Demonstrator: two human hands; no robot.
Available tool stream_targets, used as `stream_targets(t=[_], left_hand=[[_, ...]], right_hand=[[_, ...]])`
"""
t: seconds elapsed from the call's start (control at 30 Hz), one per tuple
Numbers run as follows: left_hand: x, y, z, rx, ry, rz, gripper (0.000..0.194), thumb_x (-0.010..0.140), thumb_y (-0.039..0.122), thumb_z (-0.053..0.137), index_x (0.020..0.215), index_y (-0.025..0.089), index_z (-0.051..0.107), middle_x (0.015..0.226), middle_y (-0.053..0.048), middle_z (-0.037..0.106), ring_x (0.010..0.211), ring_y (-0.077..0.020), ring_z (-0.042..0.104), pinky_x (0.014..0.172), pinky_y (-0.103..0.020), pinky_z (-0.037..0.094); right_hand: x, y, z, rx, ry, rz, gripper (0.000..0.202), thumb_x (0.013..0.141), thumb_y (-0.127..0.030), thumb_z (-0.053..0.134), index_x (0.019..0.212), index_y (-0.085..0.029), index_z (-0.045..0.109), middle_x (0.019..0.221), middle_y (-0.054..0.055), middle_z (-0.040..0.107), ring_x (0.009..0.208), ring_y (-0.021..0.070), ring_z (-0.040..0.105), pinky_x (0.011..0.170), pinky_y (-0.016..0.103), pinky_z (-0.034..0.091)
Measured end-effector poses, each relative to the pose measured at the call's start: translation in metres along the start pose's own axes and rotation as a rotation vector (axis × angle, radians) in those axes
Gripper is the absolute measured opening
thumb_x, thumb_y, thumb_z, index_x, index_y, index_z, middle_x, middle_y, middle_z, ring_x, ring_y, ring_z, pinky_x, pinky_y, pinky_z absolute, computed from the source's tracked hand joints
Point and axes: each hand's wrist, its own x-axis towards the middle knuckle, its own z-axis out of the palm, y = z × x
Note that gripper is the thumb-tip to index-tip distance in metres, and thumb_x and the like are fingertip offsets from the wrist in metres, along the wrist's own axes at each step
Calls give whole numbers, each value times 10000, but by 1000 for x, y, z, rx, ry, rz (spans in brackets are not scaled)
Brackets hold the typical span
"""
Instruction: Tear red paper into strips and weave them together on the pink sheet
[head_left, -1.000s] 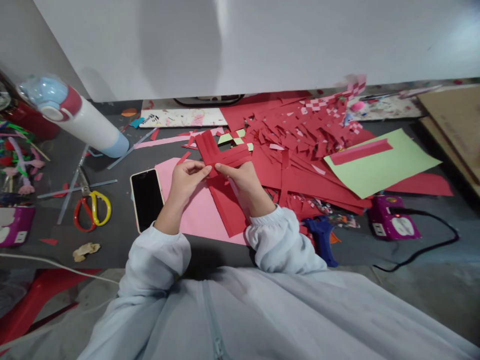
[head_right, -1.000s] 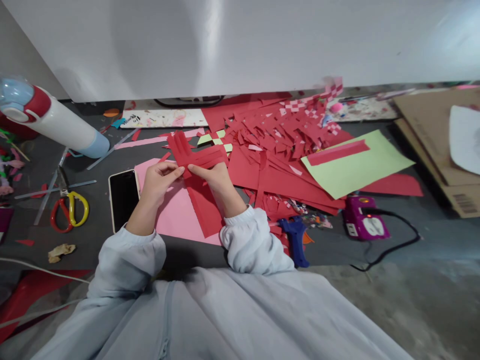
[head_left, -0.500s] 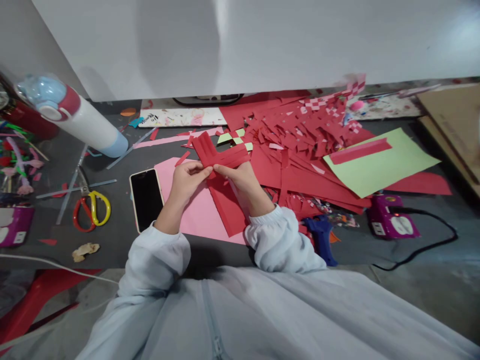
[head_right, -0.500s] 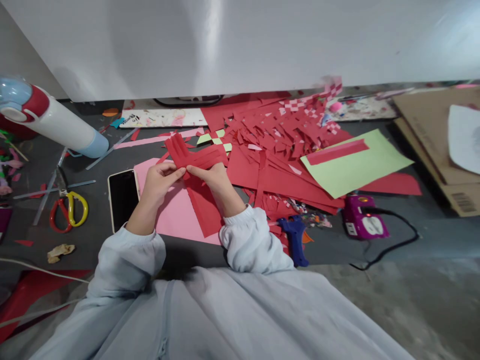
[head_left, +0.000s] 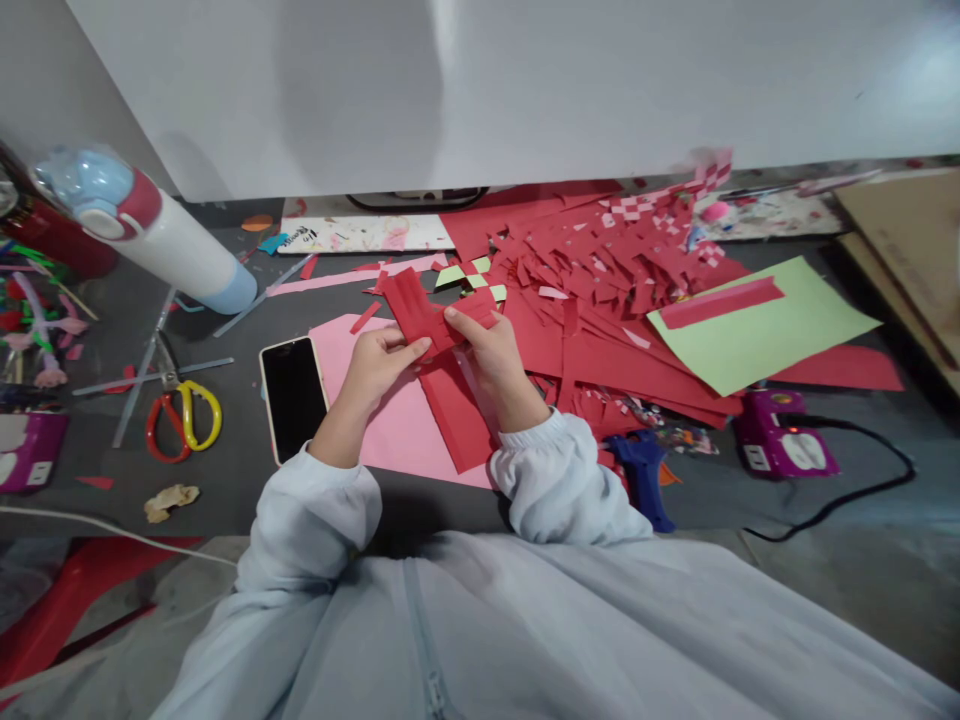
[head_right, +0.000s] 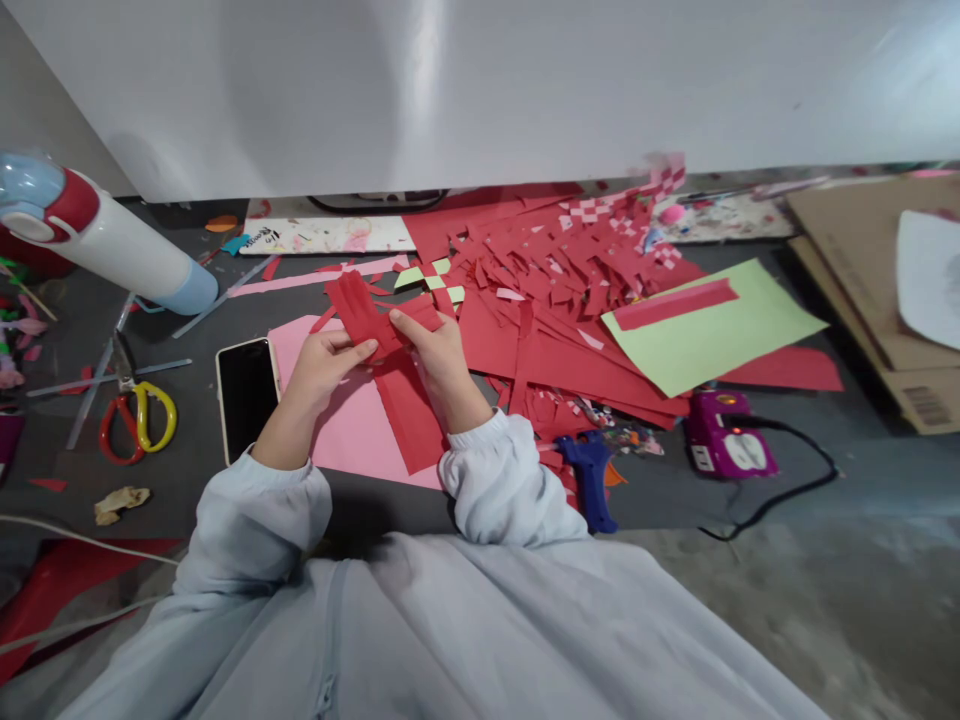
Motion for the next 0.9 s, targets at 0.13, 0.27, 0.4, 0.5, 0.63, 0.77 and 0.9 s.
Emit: stream_targets(t=[0.13, 0.27, 0.4, 0.5, 0.63, 0.77, 0.9], left_hand=[[1, -1, -1, 16, 35, 6, 356, 562, 460, 898, 748, 179, 783, 713, -41, 721, 622, -182, 651, 556, -311, 527], [3, -4, -4, 17, 36, 31, 333, 582, 457, 889, 730, 180, 778, 687, -34, 708, 569, -156, 620, 515, -287, 491], [3, -5, -5, 10, 50, 35, 365, 576, 484, 890, 703, 170, 754, 660, -32, 703, 556, -151, 620, 522, -281, 492], [3, -4, -4, 17, 26, 55, 381, 583, 488, 888, 723, 162, 747, 680, -35, 707, 585, -154, 639, 546, -280, 504], [7, -6, -5, 35, 59, 137, 349, 603, 432, 879, 735, 170, 690, 654, 5, 672, 590, -127, 633, 577, -257, 510], [10, -9, -9, 55, 133, 263, 316, 682, 322, 819, 868, 205, 591, 673, 31, 680, 614, -111, 653, 639, -237, 532], [10, -9, -9, 112, 121, 368, 173, 771, 228, 701, 902, 216, 590, 708, 39, 654, 659, -101, 664, 673, -223, 560]], right_hand=[[0, 0, 0, -21, 19, 0, 305, 560, -377, 871, 632, -204, 631, 650, -20, 677, 608, 128, 619, 656, 299, 543], [1, 2, -2, -52, -15, -7, 351, 608, -460, 859, 666, -206, 624, 641, -31, 650, 581, 112, 590, 614, 280, 514], [0, 4, -5, -153, -116, 29, 375, 612, -470, 871, 650, -198, 615, 554, -52, 568, 504, 82, 481, 494, 245, 388], [-1, 5, -6, -183, -170, 41, 322, 626, -407, 873, 653, -188, 638, 540, -48, 560, 493, 77, 444, 470, 245, 333], [2, 6, -8, -149, -156, 13, 293, 657, -364, 854, 625, -199, 614, 518, -54, 544, 481, 79, 430, 471, 250, 314], [7, 7, -10, -121, -116, -3, 296, 649, -356, 851, 615, -204, 599, 523, -51, 571, 480, 84, 463, 494, 254, 339], [7, 8, -10, -105, -120, -3, 274, 646, -349, 848, 643, -198, 619, 527, -51, 587, 475, 80, 478, 496, 247, 340]])
